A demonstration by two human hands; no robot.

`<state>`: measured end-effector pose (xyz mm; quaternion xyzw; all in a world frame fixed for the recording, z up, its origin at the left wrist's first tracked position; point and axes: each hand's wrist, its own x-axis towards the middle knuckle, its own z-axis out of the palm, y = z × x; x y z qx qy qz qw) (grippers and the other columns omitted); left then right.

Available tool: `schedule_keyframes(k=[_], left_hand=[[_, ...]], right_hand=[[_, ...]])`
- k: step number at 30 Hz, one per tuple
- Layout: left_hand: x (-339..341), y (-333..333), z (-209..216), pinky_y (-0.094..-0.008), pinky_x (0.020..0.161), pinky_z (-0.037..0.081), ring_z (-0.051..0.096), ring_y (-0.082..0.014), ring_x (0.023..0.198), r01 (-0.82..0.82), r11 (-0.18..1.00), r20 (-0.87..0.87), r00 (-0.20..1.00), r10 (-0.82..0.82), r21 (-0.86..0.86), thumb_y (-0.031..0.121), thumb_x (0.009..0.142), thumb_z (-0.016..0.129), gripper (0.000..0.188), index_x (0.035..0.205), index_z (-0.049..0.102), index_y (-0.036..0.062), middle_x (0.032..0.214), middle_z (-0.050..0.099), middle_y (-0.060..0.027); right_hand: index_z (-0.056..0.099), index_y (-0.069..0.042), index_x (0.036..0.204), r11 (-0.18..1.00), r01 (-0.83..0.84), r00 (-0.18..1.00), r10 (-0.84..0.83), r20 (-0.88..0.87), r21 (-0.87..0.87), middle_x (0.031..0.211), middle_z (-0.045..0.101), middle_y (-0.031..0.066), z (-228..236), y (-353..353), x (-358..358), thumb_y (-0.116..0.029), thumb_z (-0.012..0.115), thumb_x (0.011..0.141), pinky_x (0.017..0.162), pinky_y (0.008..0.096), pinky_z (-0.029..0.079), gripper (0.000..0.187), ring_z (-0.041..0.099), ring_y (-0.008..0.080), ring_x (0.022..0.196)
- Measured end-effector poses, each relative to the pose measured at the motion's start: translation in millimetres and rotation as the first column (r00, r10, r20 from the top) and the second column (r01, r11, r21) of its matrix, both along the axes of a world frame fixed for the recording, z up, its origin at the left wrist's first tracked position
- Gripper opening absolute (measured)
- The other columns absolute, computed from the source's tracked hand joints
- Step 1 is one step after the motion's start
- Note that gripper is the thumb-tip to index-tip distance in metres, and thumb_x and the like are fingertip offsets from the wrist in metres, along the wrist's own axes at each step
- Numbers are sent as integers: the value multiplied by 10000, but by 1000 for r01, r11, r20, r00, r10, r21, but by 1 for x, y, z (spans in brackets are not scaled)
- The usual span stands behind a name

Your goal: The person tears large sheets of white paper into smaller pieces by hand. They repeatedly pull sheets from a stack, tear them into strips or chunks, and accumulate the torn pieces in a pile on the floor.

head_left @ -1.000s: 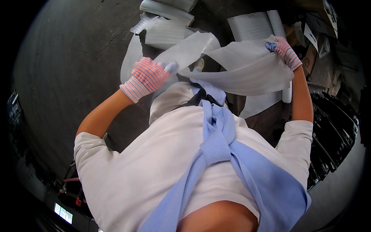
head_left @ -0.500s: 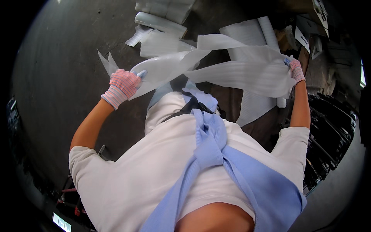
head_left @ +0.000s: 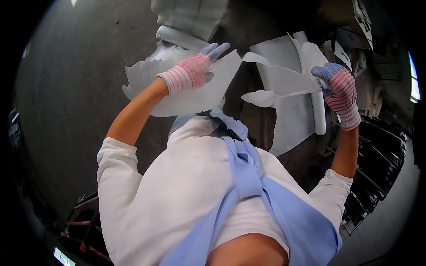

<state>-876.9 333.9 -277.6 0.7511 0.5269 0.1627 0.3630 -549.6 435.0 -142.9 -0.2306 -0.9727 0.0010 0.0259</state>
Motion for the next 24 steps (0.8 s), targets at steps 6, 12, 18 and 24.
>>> schedule_keyframes(k=[6,12,18,24], left_hand=[[111,42,11,-339,683,465,541,-314,878,247,969,-277,930,-240,-10,134,695,575,565,1213,348,123,1154,421,-214],[144,51,-4,-315,716,440,543,-281,870,324,939,114,943,-312,-117,240,734,564,319,995,537,58,896,573,-146],[117,76,26,-325,670,434,548,-297,733,388,917,-20,920,-391,-94,234,779,484,234,943,547,79,818,583,-120],[109,72,59,-352,633,429,550,-307,720,547,837,-255,814,-522,34,140,730,472,201,907,558,97,758,574,-116]], right_hand=[[565,-110,906,999,1,995,4,104,-48,820,537,73,29,-22,-6,-36,607,633,750,353,423,286,531,267,825],[508,-98,1024,936,147,981,-180,-77,-320,989,526,78,62,-2,17,-41,560,738,843,288,428,296,535,203,899],[550,-87,1032,821,531,843,-536,40,-208,622,550,98,56,-29,34,21,447,635,619,262,479,424,557,165,594],[408,-114,1192,789,598,737,-472,484,-141,637,568,154,-12,-59,-70,-327,577,695,621,361,447,566,571,269,646]])
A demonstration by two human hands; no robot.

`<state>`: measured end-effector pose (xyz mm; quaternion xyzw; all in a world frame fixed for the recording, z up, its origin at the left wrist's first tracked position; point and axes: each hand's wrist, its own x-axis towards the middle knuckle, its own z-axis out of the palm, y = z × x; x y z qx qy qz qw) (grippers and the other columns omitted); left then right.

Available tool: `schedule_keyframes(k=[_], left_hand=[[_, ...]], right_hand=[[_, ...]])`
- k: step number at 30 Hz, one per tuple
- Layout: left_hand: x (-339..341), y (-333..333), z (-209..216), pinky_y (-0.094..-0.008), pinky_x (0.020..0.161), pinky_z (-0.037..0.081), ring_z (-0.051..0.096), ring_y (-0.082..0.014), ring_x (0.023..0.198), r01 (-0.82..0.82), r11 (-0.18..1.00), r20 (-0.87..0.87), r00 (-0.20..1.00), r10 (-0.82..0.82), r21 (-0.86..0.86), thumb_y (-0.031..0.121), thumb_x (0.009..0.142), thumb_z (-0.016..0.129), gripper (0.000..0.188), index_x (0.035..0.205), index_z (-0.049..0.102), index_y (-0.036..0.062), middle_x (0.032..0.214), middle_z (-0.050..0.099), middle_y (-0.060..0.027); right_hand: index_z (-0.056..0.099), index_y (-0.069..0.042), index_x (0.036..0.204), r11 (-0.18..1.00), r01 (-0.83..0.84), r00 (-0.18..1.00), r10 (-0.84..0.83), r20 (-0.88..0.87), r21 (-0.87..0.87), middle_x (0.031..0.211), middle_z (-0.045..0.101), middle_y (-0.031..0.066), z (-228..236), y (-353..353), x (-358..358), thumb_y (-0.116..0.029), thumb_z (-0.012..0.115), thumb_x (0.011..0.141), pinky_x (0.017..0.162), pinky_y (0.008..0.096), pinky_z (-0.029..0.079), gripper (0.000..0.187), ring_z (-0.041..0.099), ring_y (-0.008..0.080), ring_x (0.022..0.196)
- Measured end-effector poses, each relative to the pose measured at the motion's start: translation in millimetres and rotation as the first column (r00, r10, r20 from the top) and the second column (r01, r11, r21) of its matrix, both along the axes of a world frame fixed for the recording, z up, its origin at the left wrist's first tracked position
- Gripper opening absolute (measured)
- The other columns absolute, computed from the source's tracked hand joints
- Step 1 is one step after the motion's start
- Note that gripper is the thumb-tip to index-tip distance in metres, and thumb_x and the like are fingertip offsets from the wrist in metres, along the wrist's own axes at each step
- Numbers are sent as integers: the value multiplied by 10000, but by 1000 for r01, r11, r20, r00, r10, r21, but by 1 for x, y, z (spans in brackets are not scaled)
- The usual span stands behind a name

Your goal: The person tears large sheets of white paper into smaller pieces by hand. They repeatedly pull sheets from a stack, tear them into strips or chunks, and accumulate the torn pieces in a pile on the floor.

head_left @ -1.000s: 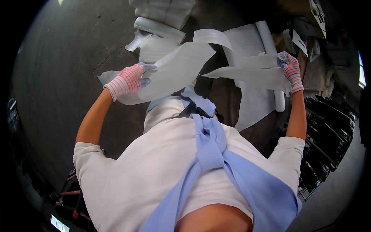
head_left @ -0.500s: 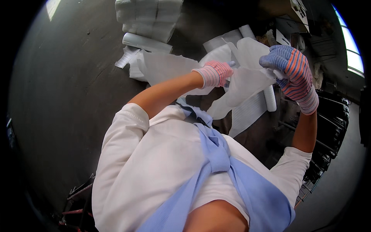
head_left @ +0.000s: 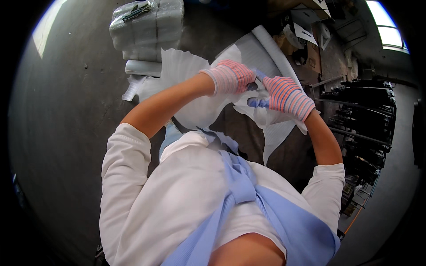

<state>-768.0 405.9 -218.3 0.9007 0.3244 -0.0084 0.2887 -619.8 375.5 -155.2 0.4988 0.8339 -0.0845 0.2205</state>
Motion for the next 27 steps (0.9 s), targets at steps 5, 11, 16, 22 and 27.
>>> schedule_keyframes(k=[5,11,16,22,27], left_hand=[[-18,-4,-29,-361,650,430,551,-305,747,-42,958,127,989,81,-284,122,729,468,170,869,557,86,767,570,-133],[-40,-34,-35,-375,566,436,554,-318,698,-256,956,53,963,265,-141,74,686,499,158,838,543,67,698,562,-140],[-77,-50,-50,-383,505,427,551,-317,643,-413,910,47,909,415,-46,58,600,541,200,800,537,66,636,549,-130],[-140,-50,-107,-363,541,421,533,-313,649,-768,593,335,640,692,242,80,616,521,149,764,541,76,682,543,-138],[-364,-91,-173,-337,768,435,542,-308,873,-951,-64,-159,-117,980,304,211,783,426,265,994,545,104,915,584,-124]], right_hand=[[550,-49,896,951,138,987,-155,-38,-278,647,567,138,-36,17,-7,-403,601,688,592,337,436,414,552,268,624],[573,-31,758,724,116,771,-497,-398,-680,563,507,8,-88,6,-18,-222,600,722,511,240,382,196,427,77,531],[525,-11,613,669,131,477,-690,-545,-732,481,461,35,-106,-14,-57,-187,555,717,478,278,371,207,382,115,463],[503,-3,575,919,-363,548,75,-833,-156,570,455,149,-70,-10,-97,-220,554,689,482,337,378,250,429,312,500],[526,-24,614,869,-60,541,-385,-748,-491,516,442,60,-140,7,-74,-243,599,713,421,276,330,251,383,134,412]])
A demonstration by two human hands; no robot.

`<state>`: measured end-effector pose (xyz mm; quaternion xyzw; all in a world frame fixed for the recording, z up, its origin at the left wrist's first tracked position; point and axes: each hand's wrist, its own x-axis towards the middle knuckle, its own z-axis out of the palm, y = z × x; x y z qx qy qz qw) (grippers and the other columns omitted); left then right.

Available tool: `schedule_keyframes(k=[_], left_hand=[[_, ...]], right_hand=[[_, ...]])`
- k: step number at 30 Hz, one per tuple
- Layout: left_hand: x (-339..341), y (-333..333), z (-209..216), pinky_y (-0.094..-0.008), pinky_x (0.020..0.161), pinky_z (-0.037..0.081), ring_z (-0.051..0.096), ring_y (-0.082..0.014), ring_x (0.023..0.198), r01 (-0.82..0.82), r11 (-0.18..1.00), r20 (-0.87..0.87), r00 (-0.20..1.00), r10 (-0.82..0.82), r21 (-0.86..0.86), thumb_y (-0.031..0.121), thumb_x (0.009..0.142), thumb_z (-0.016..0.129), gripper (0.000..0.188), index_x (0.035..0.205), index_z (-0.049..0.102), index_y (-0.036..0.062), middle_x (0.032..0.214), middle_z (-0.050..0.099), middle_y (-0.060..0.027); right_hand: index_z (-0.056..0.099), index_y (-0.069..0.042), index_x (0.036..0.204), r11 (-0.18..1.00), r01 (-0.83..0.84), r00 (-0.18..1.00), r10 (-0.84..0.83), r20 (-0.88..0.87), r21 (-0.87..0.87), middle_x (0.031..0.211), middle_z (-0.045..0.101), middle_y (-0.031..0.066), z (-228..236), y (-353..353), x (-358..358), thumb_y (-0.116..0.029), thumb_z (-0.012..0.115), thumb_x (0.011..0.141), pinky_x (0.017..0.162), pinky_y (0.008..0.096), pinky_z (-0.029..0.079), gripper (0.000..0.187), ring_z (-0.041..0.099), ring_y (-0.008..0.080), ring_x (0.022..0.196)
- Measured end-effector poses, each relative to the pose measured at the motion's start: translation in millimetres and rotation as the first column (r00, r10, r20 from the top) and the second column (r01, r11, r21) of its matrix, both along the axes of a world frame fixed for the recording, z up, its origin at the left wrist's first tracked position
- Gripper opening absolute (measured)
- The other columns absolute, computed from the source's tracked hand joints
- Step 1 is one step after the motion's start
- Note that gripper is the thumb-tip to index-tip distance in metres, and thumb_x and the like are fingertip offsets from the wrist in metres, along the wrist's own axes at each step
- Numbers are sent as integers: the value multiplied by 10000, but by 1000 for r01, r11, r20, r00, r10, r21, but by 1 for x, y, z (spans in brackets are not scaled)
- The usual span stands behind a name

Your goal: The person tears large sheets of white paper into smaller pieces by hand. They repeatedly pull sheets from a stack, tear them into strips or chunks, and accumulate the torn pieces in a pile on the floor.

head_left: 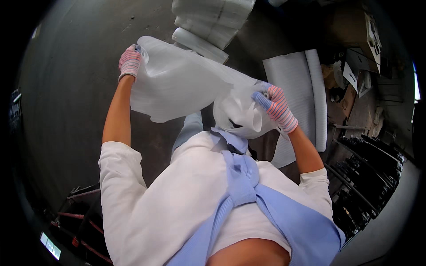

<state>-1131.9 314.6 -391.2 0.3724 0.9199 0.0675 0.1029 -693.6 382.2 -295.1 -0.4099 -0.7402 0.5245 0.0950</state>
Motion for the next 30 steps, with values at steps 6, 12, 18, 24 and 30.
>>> schedule_keyframes(k=[6,12,18,24,30], left_hand=[[-45,-105,10,-284,637,406,517,-180,653,-100,986,366,929,45,131,263,828,448,232,892,565,73,760,588,-60],[-31,-188,30,-186,593,366,433,-40,627,-314,913,437,881,178,261,170,850,458,168,824,567,45,720,558,22],[-8,-217,54,-205,589,394,478,-57,695,-404,858,581,798,160,318,173,858,448,187,910,552,27,787,570,-4],[22,-203,62,-181,567,392,479,-61,756,-429,857,529,816,232,286,129,864,418,291,1144,452,55,1004,550,-53],[45,-146,74,-190,598,420,507,-73,833,-337,874,689,725,4,350,77,855,410,310,1164,430,64,1047,540,-61]], right_hand=[[567,-8,738,698,708,686,-716,129,105,575,509,41,-111,89,-7,-336,588,739,482,293,363,329,418,146,488],[580,6,871,365,889,299,-920,255,276,818,604,157,-198,128,-47,-428,529,741,640,359,429,457,562,306,710],[567,24,899,128,977,165,-960,224,-172,872,596,167,-365,116,-88,-503,515,718,688,347,429,560,564,309,788],[560,4,949,-38,999,-54,-780,624,38,958,583,144,-411,74,-102,-630,505,637,781,327,399,709,548,295,871],[505,-36,1055,158,935,330,-715,617,-317,1031,542,82,-395,40,-68,-370,575,720,723,328,435,479,549,211,855]])
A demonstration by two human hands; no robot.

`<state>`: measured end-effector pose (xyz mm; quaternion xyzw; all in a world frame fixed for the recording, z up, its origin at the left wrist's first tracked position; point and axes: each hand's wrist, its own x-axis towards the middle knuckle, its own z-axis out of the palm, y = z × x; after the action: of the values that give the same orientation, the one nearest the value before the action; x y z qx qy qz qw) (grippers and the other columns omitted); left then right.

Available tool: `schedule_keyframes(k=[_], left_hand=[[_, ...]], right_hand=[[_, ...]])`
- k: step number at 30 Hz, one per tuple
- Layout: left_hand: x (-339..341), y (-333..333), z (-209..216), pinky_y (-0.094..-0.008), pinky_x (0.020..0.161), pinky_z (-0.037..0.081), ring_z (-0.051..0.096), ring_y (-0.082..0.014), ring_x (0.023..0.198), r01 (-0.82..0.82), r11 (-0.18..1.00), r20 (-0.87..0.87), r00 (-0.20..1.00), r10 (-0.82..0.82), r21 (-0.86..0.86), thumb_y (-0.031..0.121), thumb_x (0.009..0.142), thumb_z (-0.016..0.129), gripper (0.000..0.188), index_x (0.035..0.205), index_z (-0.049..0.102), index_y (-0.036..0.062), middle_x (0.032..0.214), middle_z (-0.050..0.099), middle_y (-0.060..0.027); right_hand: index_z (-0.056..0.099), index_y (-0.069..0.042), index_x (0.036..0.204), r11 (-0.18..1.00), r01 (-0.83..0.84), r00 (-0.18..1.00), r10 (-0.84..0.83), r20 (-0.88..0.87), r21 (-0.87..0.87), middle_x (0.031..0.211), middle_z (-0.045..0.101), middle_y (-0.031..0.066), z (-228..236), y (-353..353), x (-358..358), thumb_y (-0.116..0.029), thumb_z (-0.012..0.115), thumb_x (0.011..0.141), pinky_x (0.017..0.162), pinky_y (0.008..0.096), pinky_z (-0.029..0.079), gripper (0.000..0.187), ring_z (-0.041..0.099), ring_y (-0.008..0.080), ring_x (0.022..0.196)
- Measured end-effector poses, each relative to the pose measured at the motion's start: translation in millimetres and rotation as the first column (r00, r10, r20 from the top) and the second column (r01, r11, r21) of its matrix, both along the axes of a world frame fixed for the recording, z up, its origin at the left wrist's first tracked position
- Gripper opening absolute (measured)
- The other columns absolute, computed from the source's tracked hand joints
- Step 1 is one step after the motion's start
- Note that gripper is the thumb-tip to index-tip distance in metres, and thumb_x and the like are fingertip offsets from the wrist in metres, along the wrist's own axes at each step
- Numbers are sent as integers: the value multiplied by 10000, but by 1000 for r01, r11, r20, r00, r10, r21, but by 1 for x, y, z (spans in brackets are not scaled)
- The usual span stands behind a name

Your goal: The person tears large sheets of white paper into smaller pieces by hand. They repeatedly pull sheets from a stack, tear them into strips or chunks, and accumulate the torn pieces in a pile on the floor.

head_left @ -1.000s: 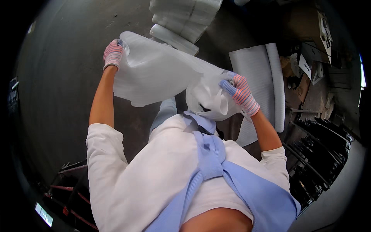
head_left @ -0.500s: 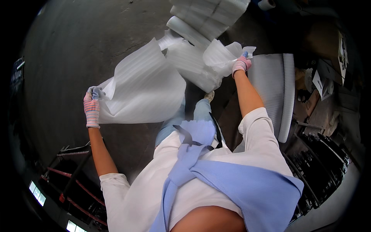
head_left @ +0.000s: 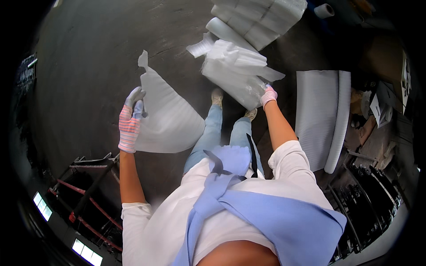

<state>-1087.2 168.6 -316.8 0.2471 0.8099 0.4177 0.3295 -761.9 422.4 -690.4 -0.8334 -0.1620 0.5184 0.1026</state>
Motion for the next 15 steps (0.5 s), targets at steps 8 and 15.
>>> schedule_keyframes(k=[8,15], left_hand=[[2,12,65,-188,490,418,535,-85,581,-63,900,279,958,-67,431,120,835,464,304,1127,453,36,968,575,-85],[-17,-51,154,-188,486,355,409,-48,546,-170,407,324,880,-346,897,164,843,463,363,1186,414,55,882,564,-7]], right_hand=[[549,-53,979,403,-583,80,893,-444,706,786,584,38,194,-49,-121,-257,598,749,582,254,418,312,506,112,672],[340,-32,1209,837,-505,442,459,-771,210,1211,377,133,229,-52,-192,-242,575,768,889,275,337,543,367,226,1099]])
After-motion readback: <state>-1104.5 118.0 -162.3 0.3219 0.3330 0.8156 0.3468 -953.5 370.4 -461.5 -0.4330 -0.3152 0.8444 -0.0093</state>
